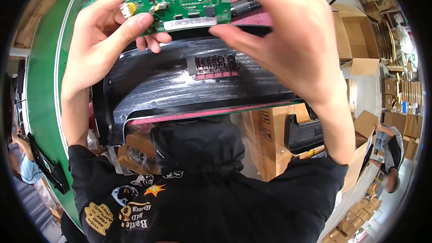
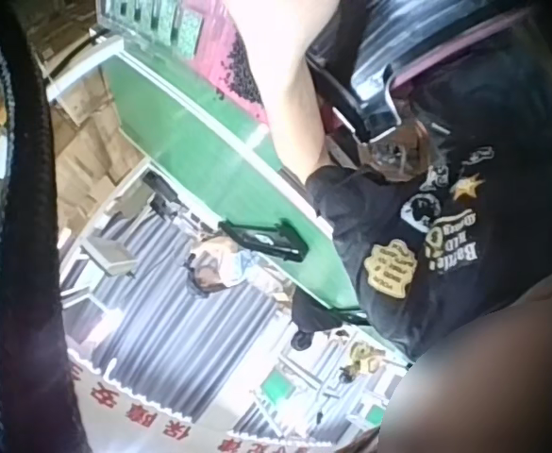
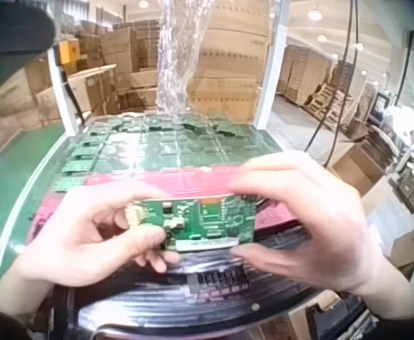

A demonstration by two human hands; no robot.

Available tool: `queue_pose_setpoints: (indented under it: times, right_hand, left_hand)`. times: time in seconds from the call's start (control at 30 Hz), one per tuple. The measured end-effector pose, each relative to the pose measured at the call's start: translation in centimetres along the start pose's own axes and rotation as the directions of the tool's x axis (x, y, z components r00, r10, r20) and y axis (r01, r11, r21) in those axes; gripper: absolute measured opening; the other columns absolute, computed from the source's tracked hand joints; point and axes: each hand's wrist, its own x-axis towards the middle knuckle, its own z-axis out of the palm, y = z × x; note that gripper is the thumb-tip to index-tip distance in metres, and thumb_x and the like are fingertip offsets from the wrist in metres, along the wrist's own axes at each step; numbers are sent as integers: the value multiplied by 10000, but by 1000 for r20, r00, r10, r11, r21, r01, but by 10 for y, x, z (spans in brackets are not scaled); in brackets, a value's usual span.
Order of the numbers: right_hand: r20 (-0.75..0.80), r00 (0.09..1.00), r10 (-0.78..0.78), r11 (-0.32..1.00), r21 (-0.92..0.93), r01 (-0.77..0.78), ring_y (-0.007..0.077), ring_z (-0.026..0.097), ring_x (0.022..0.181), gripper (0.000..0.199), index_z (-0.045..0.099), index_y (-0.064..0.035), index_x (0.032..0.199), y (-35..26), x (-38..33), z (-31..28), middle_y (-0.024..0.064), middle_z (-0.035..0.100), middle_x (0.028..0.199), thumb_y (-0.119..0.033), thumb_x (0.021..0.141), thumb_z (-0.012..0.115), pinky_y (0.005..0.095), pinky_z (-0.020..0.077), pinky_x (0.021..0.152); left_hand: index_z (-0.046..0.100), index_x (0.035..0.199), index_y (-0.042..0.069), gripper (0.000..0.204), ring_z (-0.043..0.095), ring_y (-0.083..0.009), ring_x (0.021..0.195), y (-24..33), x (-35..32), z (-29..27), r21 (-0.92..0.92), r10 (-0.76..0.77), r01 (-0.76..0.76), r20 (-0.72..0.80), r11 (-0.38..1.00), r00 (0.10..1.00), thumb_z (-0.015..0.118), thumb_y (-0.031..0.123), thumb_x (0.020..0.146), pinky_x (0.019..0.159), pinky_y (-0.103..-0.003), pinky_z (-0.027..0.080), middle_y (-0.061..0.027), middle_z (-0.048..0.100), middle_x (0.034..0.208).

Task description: Secure a circuit board into a plastic housing using an electric screwdriver and screws.

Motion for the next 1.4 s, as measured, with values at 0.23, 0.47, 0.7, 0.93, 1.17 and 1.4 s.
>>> queue_pose_setpoints:
  times: [0.23, 0.47, 0.7, 0.93, 1.17, 1.4]
  right_hand:
    - [-18, 982, 186, 978, 101, -183, 274, 625, 1131, 607, 586, 66, 1247, 3, -49, 2, 182, 645, 1206, 3, 692, 822, 355, 492, 989]
    - [51, 833, 551, 741, 431, -516, 227, 650, 1064, 527, 636, -4, 1164, -7, -80, 45, 110, 666, 1131, -79, 674, 815, 334, 495, 964]
    - [289, 785, 547, 670, 410, -618, 301, 563, 1195, 483, 650, -38, 1132, -1, -97, 70, 109, 594, 1256, -114, 683, 810, 394, 433, 1027]
    - [305, 778, 549, 689, 362, -628, 304, 526, 1206, 465, 644, -27, 1139, -4, -92, 74, 96, 578, 1270, -94, 706, 798, 396, 430, 1024]
    - [304, 776, 552, 698, 341, -630, 301, 530, 1193, 474, 645, -23, 1147, -4, -87, 77, 99, 577, 1260, -81, 703, 799, 395, 437, 1014]
    - [331, 766, 552, 707, 302, -640, 314, 533, 1210, 542, 638, -30, 1178, -3, -79, 81, 118, 570, 1283, -67, 664, 809, 400, 426, 1041]
  left_hand:
    - [473, 1405, -1, 489, 705, -146, 768, -1, 10, 13, -209, -166, 198, 161, 958, 973, 637, 74, 950, 665, -231, 534, -130, 729, 930]
    - [621, 1249, 35, 572, 623, -116, 927, -27, 3, 21, 265, -109, 72, 126, 961, 986, 822, 73, 715, 626, -230, 534, -40, 646, 1137]
    - [623, 1131, 6, 505, 551, -190, 723, -53, -5, 23, 530, -119, -45, 271, 847, 955, 832, 123, 686, 678, -326, 501, -72, 583, 1028]
    - [616, 1139, 17, 503, 634, -301, 927, -50, -5, 23, 596, -202, 0, 272, 803, 941, 833, 164, 709, 785, -374, 524, -103, 583, 1073]
    - [604, 1156, 20, 518, 641, -327, 979, -53, -4, 18, 618, -193, -23, 280, 786, 940, 827, 189, 721, 818, -397, 532, -109, 587, 1107]
    - [545, 1246, -7, 609, 639, -355, 1025, -54, -6, 7, 607, -235, -11, 324, 795, 917, 809, 230, 751, 851, -425, 542, -129, 570, 1165]
